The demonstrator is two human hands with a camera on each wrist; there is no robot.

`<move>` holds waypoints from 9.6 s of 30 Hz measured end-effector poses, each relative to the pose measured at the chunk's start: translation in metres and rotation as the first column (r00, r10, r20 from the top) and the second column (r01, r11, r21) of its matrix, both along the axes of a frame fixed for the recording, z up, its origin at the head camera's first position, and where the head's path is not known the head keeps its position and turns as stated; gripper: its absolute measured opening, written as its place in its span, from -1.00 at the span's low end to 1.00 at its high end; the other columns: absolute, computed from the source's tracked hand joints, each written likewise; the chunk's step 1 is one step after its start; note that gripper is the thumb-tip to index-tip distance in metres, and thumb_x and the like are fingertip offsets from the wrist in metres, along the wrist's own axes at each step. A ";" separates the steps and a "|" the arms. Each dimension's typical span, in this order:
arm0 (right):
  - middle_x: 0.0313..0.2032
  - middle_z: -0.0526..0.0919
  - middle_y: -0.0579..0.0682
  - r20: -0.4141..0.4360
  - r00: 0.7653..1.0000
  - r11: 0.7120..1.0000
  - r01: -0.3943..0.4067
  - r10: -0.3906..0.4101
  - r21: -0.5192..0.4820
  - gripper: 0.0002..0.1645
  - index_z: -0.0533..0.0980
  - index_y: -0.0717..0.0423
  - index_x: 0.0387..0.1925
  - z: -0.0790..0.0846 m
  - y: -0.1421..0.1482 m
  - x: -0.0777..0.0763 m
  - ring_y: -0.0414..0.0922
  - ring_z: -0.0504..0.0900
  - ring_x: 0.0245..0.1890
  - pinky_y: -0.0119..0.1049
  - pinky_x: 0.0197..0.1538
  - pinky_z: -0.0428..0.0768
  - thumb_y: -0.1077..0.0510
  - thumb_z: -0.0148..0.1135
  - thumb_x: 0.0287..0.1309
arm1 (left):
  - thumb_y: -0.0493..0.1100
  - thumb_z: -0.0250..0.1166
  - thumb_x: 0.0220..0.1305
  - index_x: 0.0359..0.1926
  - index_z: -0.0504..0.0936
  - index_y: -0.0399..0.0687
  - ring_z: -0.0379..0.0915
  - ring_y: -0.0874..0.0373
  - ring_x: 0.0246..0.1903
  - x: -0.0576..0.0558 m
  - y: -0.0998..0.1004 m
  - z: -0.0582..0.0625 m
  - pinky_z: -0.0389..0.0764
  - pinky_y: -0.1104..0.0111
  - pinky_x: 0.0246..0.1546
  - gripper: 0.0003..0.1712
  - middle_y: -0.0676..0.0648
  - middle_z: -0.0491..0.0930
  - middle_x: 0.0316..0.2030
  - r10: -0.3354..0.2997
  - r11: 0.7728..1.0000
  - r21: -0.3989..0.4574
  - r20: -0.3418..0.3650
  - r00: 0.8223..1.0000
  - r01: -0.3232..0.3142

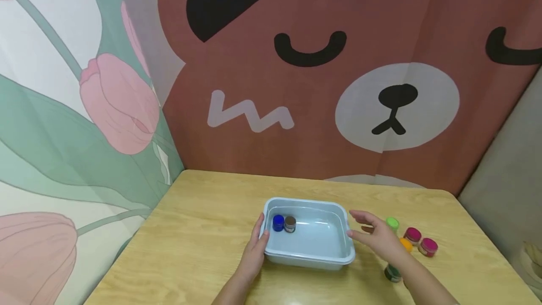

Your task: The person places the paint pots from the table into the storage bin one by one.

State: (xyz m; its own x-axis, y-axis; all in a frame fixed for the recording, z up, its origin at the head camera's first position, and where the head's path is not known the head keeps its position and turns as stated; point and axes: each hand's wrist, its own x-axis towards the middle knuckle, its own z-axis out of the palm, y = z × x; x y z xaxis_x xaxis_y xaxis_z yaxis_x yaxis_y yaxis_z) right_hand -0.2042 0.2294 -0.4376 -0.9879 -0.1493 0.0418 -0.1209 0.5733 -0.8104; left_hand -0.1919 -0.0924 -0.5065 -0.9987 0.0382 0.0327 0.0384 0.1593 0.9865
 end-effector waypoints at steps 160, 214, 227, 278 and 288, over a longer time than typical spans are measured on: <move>-0.14 0.69 0.09 0.232 0.973 1.000 -0.009 0.004 0.021 -0.44 0.61 0.19 0.01 -0.034 -0.114 -0.073 -0.06 0.59 -0.13 -0.15 0.05 0.56 0.31 0.53 -0.14 | -0.06 -0.10 0.55 0.55 0.01 0.10 -0.18 -0.34 0.49 0.001 0.001 0.002 -0.13 -0.35 0.40 -0.37 -0.23 -0.02 0.53 -0.005 1.000 0.021 0.009 1.000 0.005; 0.19 0.55 0.26 0.184 0.982 0.997 -0.031 0.045 -0.076 -0.32 0.41 0.28 0.26 0.012 -0.052 -0.042 0.16 0.52 0.21 -0.02 0.20 0.59 0.10 0.37 0.17 | -0.07 -0.08 0.53 0.54 0.03 0.06 -0.14 -0.37 0.48 0.001 0.002 0.001 -0.07 -0.35 0.39 -0.36 -0.27 0.01 0.51 0.012 1.000 0.026 -0.009 1.000 -0.012; 0.32 0.39 0.30 0.151 0.988 0.993 0.048 -0.031 -0.110 -0.22 0.25 0.22 0.40 0.015 0.002 -0.013 0.18 0.46 0.28 0.05 0.27 0.52 -0.09 0.22 0.31 | -0.05 -0.09 0.54 0.54 0.05 0.12 -0.12 -0.38 0.47 0.002 0.001 0.003 -0.07 -0.38 0.37 -0.38 -0.26 0.03 0.51 0.022 1.000 0.013 0.007 1.000 -0.022; 0.40 0.19 0.41 0.357 0.876 0.941 0.337 -0.324 0.029 0.10 0.22 0.30 0.40 -0.080 0.072 0.052 0.32 0.37 0.28 -0.13 0.13 0.64 -0.27 0.40 0.04 | -0.04 -0.07 0.53 0.54 0.04 0.08 -0.16 -0.33 0.49 0.001 0.001 -0.001 -0.11 -0.33 0.41 -0.37 -0.21 0.00 0.53 0.015 1.000 0.016 -0.014 1.000 -0.015; 0.39 0.21 0.41 0.363 0.864 0.935 0.344 -0.349 0.080 0.14 0.27 0.18 0.39 -0.081 0.071 0.051 0.35 0.41 0.22 0.06 0.10 0.58 -0.40 0.39 -0.06 | -0.09 -0.10 0.54 0.54 0.04 0.04 -0.18 -0.33 0.50 0.001 0.001 0.000 -0.12 -0.32 0.42 -0.38 -0.23 -0.01 0.53 0.004 1.000 0.023 -0.019 1.000 -0.004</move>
State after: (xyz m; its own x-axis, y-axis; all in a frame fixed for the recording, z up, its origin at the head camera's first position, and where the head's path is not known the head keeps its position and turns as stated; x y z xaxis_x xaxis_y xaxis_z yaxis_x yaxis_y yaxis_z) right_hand -0.1527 0.3008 -0.5189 -0.9202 0.2074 -0.3321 0.3910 0.5331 -0.7503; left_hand -0.1910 -0.0911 -0.5069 -0.9981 0.0330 0.0527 0.0568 0.1366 0.9890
